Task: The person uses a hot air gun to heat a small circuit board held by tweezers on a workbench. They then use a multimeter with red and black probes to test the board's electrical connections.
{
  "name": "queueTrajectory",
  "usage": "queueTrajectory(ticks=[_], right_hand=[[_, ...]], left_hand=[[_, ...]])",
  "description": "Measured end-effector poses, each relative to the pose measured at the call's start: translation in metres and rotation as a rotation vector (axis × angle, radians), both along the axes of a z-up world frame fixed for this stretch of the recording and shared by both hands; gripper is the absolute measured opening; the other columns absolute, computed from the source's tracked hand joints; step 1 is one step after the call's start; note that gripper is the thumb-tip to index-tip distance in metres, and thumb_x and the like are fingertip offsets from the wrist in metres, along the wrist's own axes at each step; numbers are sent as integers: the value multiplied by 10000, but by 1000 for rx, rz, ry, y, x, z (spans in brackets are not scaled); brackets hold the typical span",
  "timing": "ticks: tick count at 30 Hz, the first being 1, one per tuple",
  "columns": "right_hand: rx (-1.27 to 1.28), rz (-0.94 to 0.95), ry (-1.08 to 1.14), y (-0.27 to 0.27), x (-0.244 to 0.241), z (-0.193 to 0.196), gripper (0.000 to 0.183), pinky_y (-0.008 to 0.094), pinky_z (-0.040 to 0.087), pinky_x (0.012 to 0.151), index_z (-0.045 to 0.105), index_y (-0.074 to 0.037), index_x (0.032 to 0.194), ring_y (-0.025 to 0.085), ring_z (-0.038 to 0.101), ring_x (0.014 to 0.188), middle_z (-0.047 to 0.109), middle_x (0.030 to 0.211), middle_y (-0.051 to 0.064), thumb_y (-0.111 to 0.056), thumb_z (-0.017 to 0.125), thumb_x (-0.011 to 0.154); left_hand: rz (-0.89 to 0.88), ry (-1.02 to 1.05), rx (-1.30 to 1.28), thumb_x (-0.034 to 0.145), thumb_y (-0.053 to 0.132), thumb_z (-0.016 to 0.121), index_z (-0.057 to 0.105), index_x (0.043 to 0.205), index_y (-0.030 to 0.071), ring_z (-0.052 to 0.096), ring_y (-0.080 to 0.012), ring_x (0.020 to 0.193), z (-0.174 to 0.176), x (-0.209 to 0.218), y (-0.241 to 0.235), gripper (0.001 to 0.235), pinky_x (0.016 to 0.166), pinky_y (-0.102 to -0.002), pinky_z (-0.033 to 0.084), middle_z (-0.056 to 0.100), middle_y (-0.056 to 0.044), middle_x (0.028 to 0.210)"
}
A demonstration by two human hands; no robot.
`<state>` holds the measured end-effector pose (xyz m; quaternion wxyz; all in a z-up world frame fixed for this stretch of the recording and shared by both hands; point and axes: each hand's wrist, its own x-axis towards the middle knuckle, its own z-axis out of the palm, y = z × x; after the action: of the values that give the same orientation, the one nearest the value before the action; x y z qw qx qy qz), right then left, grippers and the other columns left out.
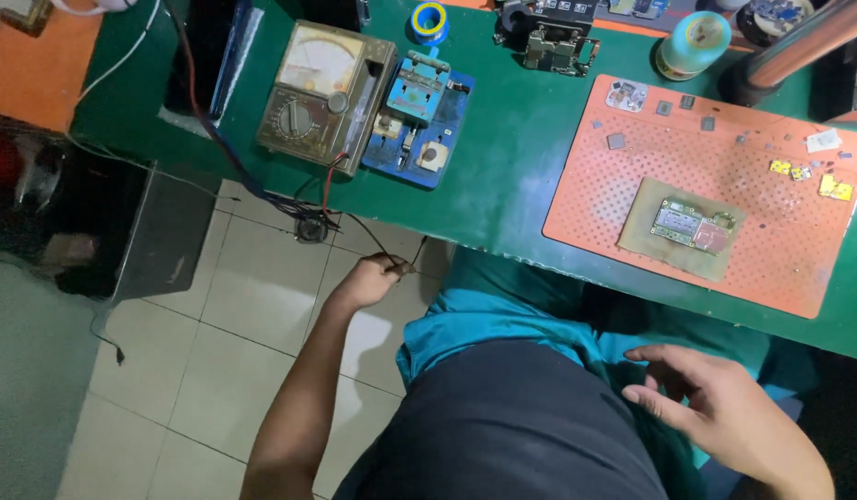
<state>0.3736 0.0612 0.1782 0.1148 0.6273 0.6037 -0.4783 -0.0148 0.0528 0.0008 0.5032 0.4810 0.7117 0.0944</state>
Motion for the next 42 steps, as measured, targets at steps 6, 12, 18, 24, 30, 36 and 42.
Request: queueTrajectory(ticks=[6,12,18,24,30,36,42], right_hand=[[161,324,149,16,-30,-6,391,228,501,636,617,-248,1003,79,633,665,685,892,-100,-409,639,647],[202,433,253,17,-56,-1,386,256,479,652,608,-205,997,117,606,681,613,803,-32,-424,633,681],[458,643,868,7,-107,-12,653,429,212,986,432,-91,1202,295,319,1234,351,1323,152,-397,681,682],[528,442,1159,4,-105,16,152,494,265,980,509,-110,661,220,604,832,609,711,20,-191,511,790],[48,740,1347,13,-113,21,692,458,249,992,446,26,1117,267,591,948,597,946,127,-616,290,909],[424,323,669,3,-46,-45,282,258,366,498,473,-86,580,126,412,498,413,536,5,-241,570,794],[720,-59,324,-38,18,-53,266,226,395,576,647,-132,634,104,559,576,575,575,-5,-295,490,775]], left_hand=[[-64,92,-163,786,319,495,640,973,135,585,-176,968,103,-3,-17,300,791,-306,439,632,-25,1047],[-341,-221,51,782,305,517,667,912,94,632,-153,873,160,25,-26,289,769,-282,481,670,-54,948],[-216,-1190,527,871,97,527,583,961,18,615,-204,840,191,74,-27,132,782,-280,526,588,-120,926],[135,-1566,635,827,155,607,609,885,-39,605,-335,727,202,81,-36,203,652,-378,559,570,-194,836],[109,-1395,766,862,139,574,580,966,-31,613,-300,852,200,93,-24,200,726,-347,567,580,-159,919],[51,-855,774,833,32,530,579,968,-26,635,-217,781,219,28,-22,155,725,-301,575,617,-149,927],[-13,654,286,763,472,484,628,952,182,619,-201,646,276,3,-16,375,491,-328,445,664,-28,736]])
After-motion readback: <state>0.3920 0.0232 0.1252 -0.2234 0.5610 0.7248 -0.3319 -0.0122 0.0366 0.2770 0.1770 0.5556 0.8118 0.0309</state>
